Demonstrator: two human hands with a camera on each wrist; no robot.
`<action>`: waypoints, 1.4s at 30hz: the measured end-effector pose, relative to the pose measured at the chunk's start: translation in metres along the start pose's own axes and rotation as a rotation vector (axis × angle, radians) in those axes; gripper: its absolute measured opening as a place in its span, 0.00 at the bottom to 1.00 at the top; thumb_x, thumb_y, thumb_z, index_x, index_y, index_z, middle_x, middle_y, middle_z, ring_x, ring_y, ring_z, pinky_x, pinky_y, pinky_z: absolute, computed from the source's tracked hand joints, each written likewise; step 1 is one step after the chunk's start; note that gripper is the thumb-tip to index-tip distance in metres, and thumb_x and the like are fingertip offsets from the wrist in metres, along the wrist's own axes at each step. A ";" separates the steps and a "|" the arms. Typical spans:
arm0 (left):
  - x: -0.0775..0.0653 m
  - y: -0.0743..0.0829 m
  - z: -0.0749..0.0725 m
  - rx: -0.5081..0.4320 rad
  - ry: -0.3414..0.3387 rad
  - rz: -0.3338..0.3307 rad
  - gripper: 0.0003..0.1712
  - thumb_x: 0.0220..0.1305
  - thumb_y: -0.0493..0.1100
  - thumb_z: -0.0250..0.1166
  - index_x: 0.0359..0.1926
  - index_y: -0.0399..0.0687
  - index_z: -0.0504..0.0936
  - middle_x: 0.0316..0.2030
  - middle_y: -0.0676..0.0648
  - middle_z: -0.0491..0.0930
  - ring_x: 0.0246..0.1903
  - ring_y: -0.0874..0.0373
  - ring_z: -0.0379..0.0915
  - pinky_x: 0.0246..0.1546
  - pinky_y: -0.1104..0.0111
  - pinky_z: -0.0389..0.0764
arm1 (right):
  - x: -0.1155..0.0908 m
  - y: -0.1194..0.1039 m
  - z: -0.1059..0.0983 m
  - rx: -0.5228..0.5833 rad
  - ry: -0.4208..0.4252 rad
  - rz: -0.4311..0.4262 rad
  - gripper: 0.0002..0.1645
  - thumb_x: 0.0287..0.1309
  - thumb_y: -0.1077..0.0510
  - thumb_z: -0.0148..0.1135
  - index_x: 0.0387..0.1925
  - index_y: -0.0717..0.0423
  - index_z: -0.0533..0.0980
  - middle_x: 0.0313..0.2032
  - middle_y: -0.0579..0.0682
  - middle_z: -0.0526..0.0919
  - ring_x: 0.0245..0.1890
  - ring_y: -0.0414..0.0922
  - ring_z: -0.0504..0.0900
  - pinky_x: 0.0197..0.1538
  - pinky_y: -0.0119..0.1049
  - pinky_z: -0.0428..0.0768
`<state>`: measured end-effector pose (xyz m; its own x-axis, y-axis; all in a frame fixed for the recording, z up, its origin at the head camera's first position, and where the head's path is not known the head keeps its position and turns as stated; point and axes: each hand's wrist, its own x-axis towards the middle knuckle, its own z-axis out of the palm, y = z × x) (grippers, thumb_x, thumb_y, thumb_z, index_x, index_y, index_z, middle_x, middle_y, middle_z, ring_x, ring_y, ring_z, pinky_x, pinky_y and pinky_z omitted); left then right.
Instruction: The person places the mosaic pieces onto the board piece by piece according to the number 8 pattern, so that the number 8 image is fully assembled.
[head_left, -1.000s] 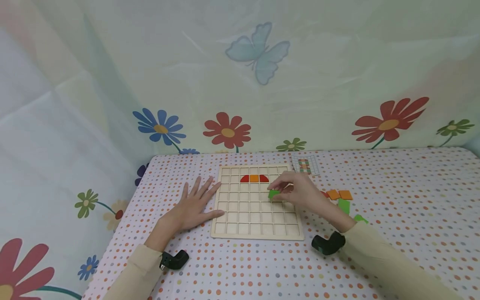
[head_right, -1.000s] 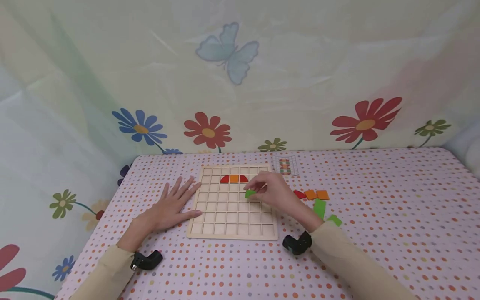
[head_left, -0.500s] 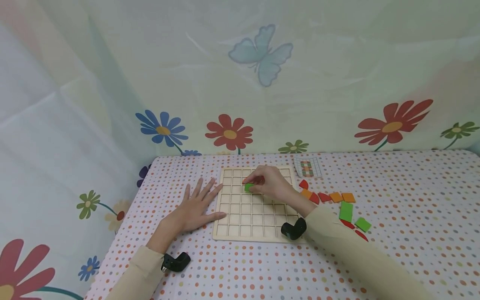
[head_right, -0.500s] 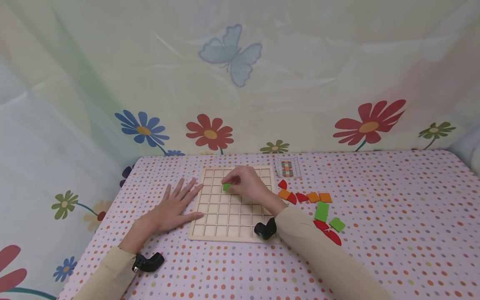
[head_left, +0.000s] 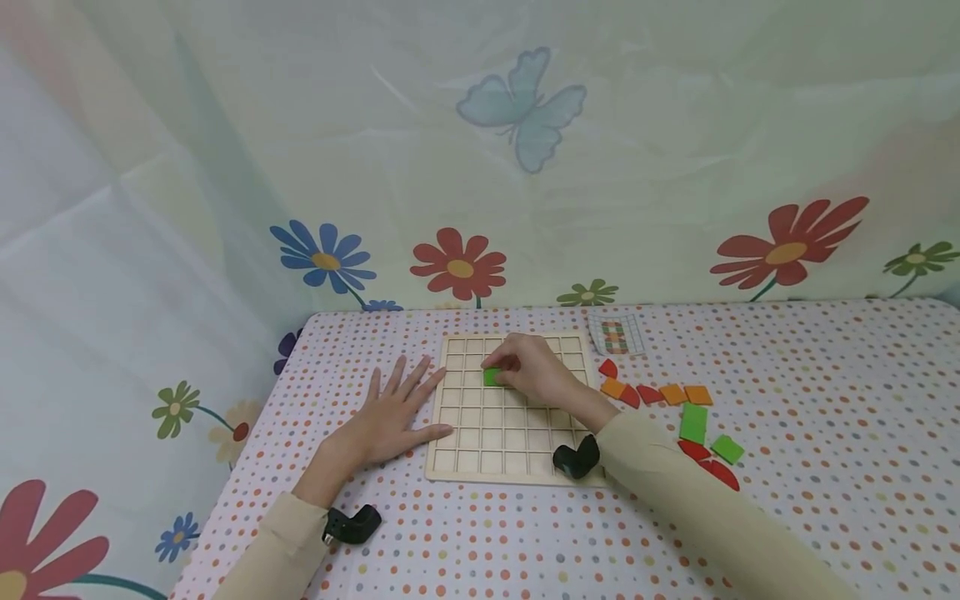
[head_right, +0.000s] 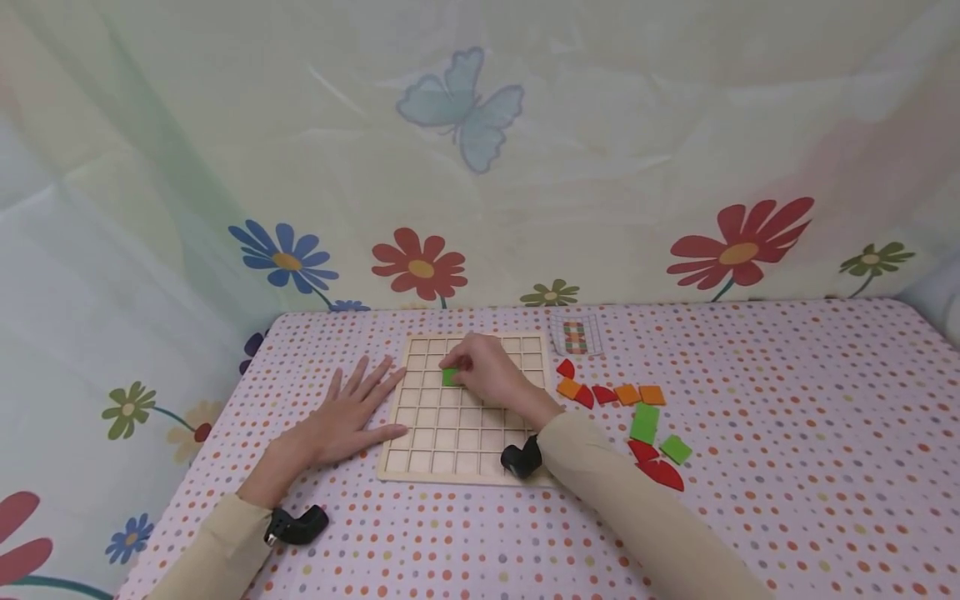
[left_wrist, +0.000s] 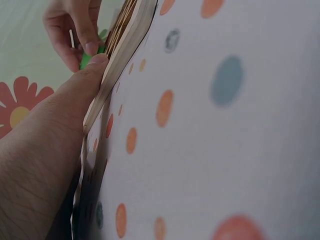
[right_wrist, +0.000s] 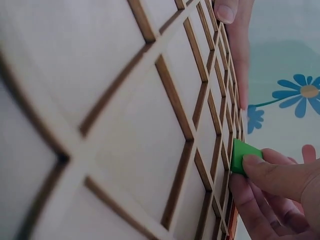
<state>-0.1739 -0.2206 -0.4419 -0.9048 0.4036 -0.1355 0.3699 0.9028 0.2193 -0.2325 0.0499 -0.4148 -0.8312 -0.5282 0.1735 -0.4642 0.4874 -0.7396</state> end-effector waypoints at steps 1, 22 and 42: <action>0.000 0.000 0.000 0.003 -0.002 0.000 0.53 0.70 0.76 0.53 0.85 0.59 0.47 0.85 0.46 0.38 0.82 0.36 0.24 0.75 0.32 0.30 | 0.000 -0.001 0.000 -0.003 -0.003 0.005 0.11 0.58 0.72 0.73 0.43 0.63 0.89 0.38 0.51 0.86 0.35 0.43 0.80 0.40 0.34 0.80; -0.001 -0.001 0.000 0.000 0.009 -0.001 0.53 0.70 0.75 0.55 0.85 0.59 0.48 0.85 0.45 0.39 0.82 0.36 0.25 0.75 0.32 0.31 | 0.008 -0.021 0.004 -0.102 -0.050 0.165 0.10 0.62 0.72 0.70 0.45 0.65 0.88 0.37 0.52 0.82 0.37 0.45 0.77 0.40 0.35 0.77; -0.001 0.000 0.000 -0.001 0.015 0.000 0.53 0.70 0.75 0.55 0.85 0.58 0.48 0.84 0.45 0.40 0.82 0.36 0.26 0.75 0.32 0.31 | 0.005 -0.025 0.010 -0.297 -0.084 0.065 0.13 0.63 0.73 0.68 0.50 0.69 0.86 0.41 0.57 0.81 0.47 0.54 0.84 0.49 0.40 0.85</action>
<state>-0.1725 -0.2208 -0.4416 -0.9077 0.4016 -0.1213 0.3699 0.9026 0.2203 -0.2218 0.0278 -0.4023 -0.8398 -0.5386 0.0688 -0.4901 0.6973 -0.5230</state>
